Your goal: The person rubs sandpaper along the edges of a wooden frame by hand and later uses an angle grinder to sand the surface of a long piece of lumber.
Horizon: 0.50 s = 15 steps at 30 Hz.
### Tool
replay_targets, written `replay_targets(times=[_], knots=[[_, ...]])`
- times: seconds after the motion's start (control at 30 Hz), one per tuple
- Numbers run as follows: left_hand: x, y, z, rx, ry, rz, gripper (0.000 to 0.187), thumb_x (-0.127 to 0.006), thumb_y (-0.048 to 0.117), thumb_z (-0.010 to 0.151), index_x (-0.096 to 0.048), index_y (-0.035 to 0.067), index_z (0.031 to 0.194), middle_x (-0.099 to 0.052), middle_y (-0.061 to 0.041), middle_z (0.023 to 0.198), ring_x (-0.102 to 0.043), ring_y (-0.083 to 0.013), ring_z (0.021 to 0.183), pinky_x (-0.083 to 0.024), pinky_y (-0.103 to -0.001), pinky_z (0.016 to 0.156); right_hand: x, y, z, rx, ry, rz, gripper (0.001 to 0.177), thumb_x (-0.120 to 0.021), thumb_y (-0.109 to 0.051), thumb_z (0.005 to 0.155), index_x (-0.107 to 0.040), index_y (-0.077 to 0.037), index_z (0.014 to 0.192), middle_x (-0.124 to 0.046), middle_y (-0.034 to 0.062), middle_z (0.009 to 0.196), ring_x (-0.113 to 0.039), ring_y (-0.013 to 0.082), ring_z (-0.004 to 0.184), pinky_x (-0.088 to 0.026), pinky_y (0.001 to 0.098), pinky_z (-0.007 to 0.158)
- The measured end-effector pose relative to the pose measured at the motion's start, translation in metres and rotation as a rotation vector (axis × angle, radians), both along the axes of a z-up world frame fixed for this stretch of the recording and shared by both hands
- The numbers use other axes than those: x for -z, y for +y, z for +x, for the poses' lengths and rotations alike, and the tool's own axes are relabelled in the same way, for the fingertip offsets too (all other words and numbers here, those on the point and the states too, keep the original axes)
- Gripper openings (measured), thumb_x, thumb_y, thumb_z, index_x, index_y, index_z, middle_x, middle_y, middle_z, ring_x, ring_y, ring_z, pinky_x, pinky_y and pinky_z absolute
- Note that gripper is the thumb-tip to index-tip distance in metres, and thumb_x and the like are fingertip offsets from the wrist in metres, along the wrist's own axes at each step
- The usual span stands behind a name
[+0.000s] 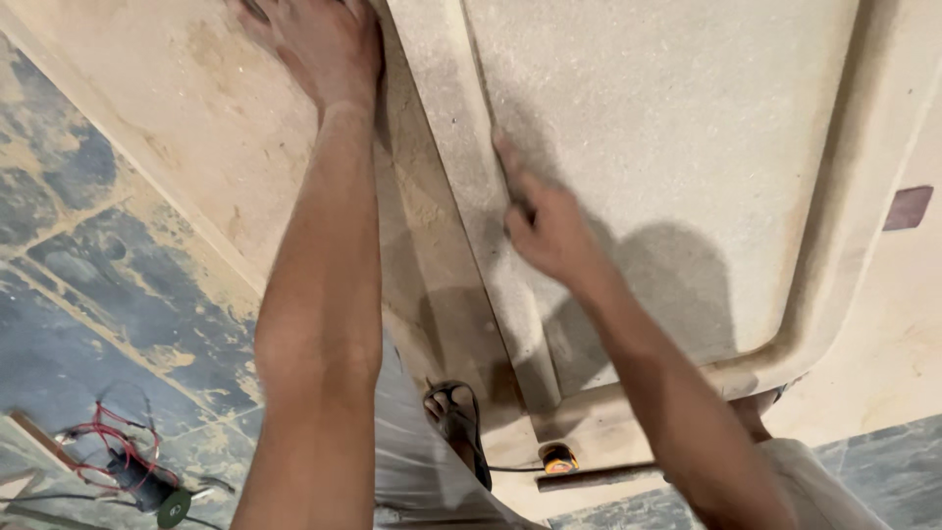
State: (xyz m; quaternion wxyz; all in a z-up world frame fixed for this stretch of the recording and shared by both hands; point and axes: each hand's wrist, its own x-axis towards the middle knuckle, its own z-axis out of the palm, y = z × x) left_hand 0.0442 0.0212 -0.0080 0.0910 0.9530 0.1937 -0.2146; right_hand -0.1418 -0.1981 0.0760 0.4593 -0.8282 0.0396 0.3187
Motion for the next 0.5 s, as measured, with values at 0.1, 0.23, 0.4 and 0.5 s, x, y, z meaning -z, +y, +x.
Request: replay_targets(times=[0.1,0.23,0.4,0.5], knots=[[0.005,0.003,-0.004,0.124,-0.436,0.059,0.059,-0.052,0.035,0.109,-0.043,-0.004,0.152,-0.036,-0.026,0.160,-0.022,-0.0451,0.151,-0.014,-0.059,0.126,0.004,-0.004,-0.051,0.091,0.000,0.000,0.074,-0.052,0.001,0.092,-0.035,-0.016,0.162,-0.070,0.0182,0.118,-0.056,0.0140,0.059,-0.050,0.0293,0.056],[-0.002,-0.001,-0.001,0.080,-0.266,0.078,0.065,-0.043,0.041,0.115,-0.025,0.006,0.166,-0.014,-0.019,0.173,-0.009,-0.0372,0.161,-0.009,-0.055,0.133,-0.017,-0.022,-0.109,0.113,0.345,-0.038,0.069,-0.058,-0.005,0.093,-0.045,-0.027,0.158,-0.072,0.0128,0.097,-0.053,0.0146,0.061,-0.050,0.0294,0.057],[-0.020,-0.004,0.026,0.160,-0.272,0.064,0.070,-0.045,0.039,0.109,-0.019,0.005,0.164,-0.010,-0.023,0.169,-0.006,-0.0396,0.156,-0.005,-0.057,0.126,-0.057,-0.035,-0.025,-0.111,0.345,-0.294,0.039,-0.070,-0.021,0.092,-0.073,-0.029,0.129,-0.080,0.0095,0.088,-0.069,0.0183,0.067,-0.057,0.0299,0.073],[-0.007,0.024,0.099,0.282,-0.383,-0.060,0.068,-0.046,0.030,0.110,-0.019,0.004,0.167,-0.015,-0.016,0.174,-0.010,-0.0316,0.162,-0.007,-0.051,0.132,-0.064,-0.030,0.082,-0.047,0.234,-0.294,0.035,-0.069,-0.023,0.091,-0.074,-0.029,0.125,-0.079,0.0047,0.100,-0.071,0.0206,0.073,-0.059,0.0343,0.074]])
